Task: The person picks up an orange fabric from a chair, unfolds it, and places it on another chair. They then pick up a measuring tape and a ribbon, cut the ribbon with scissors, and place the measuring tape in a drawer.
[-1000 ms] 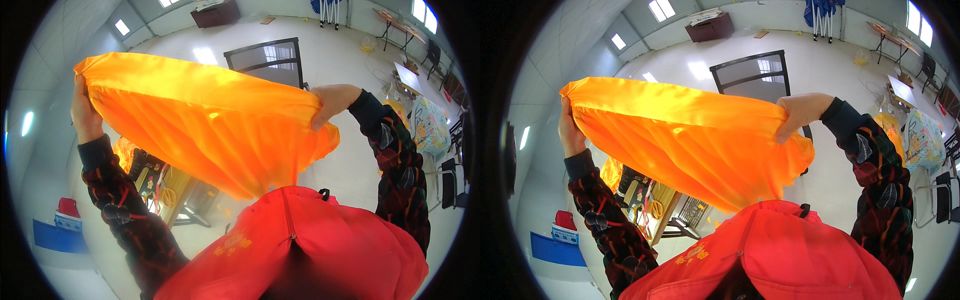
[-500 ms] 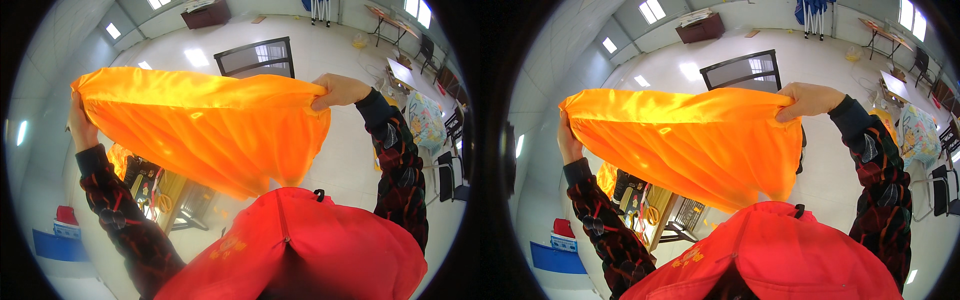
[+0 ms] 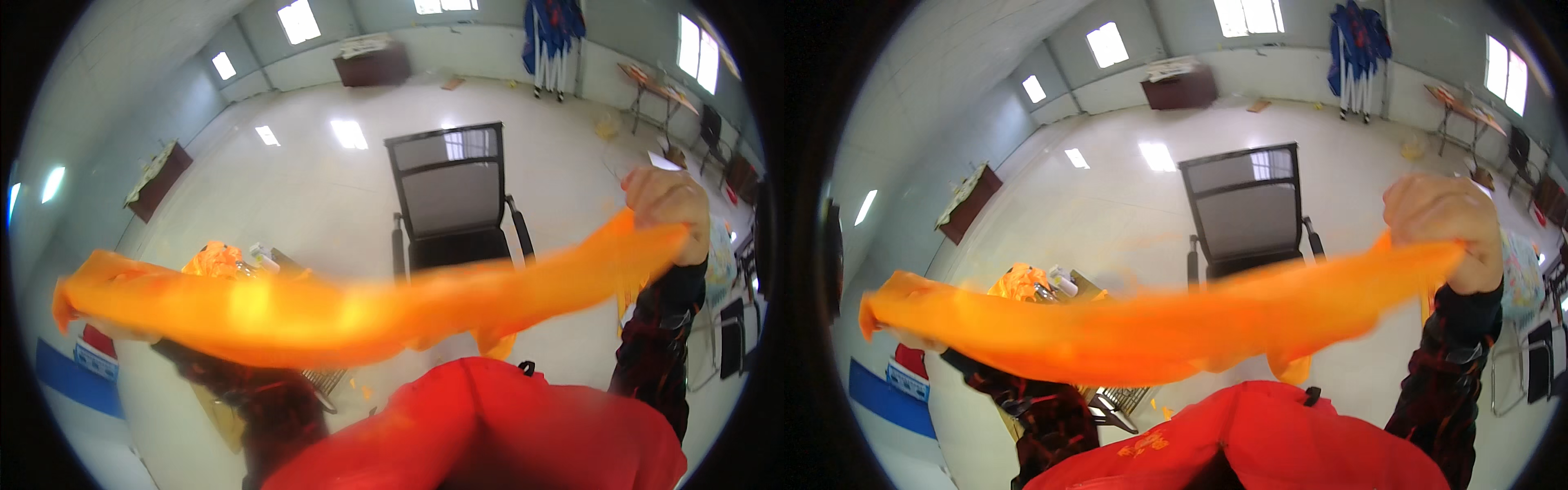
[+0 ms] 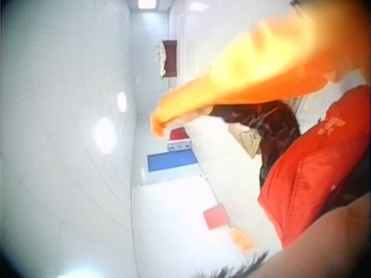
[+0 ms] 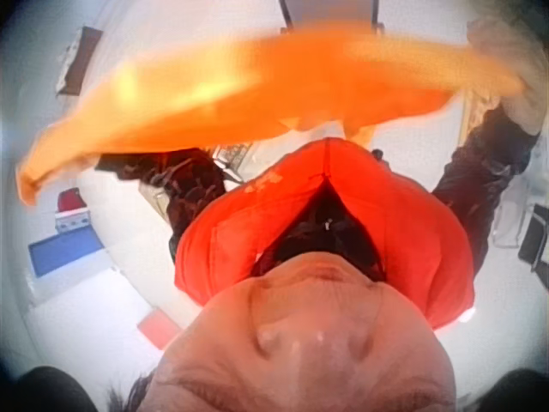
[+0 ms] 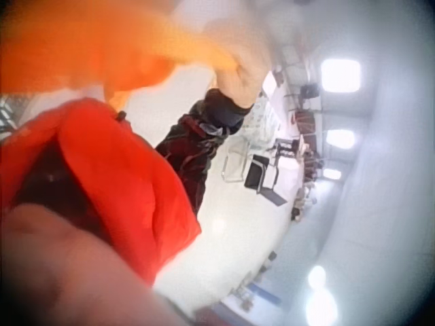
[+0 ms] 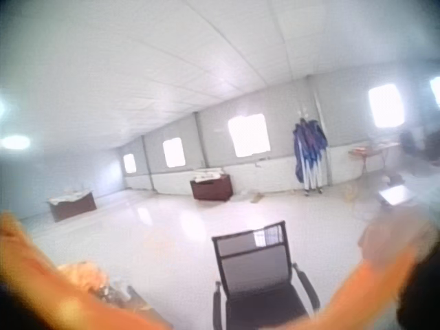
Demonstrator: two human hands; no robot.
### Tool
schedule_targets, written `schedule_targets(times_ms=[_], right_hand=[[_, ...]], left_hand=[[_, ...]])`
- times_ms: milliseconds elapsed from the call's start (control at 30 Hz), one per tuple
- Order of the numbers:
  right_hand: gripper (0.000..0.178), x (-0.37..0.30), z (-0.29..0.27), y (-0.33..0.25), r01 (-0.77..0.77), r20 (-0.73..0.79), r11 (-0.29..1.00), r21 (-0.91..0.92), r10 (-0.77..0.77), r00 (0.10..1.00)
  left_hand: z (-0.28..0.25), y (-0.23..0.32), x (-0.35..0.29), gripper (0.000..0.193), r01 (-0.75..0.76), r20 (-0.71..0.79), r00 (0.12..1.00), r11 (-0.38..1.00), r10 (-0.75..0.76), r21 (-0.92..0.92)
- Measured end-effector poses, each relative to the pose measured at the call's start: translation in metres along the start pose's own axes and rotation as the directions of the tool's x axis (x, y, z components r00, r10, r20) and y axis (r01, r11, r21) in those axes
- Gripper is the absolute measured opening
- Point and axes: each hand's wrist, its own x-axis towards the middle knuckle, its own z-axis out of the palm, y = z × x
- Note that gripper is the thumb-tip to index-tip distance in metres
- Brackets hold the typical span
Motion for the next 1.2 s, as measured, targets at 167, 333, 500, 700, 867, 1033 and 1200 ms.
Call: schedule_targets(times_ms=[167,333,500,700,867,1033,1200], right_hand=[[0.012,0.051,0.097,0.028,-0.079,0.164,0.908,0.412,0.011,0.986],[0.018,0.052,0.147,0.031,-0.195,0.087,0.961,0.197,0.181,0.98],[0.018,0.046,0.161,0.047,-0.221,-0.081,0.964,0.149,0.235,0.969],[0.019,0.037,0.166,0.056,-0.349,-0.031,0.927,0.137,0.357,0.934],[0.027,0.026,0.169,0.063,-0.526,-0.047,0.788,0.319,0.568,0.822],[0.032,0.008,0.17,0.086,-0.474,0.091,0.808,0.35,0.474,0.876],[0.037,-0.011,0.159,0.087,-0.534,0.141,0.611,0.584,0.571,0.808]], left_hand=[[0.071,0.075,-0.074,0.037,0.465,0.624,0.78,0.716,-0.053,-0.521],[0.143,0.105,-0.132,0.042,0.832,0.844,0.523,0.29,-0.124,-0.473],[0.175,0.116,-0.169,0.048,0.917,0.911,0.387,-0.043,-0.14,-0.396],[0.173,0.112,-0.183,0.056,0.911,0.945,0.306,-0.254,-0.115,-0.326],[0.174,0.115,-0.187,0.063,0.875,0.958,0.272,-0.393,-0.087,-0.284],[0.167,0.114,-0.189,0.071,0.816,0.967,0.24,-0.521,-0.087,-0.25],[0.148,0.105,-0.183,0.079,0.768,0.967,0.242,-0.593,-0.076,-0.239]])
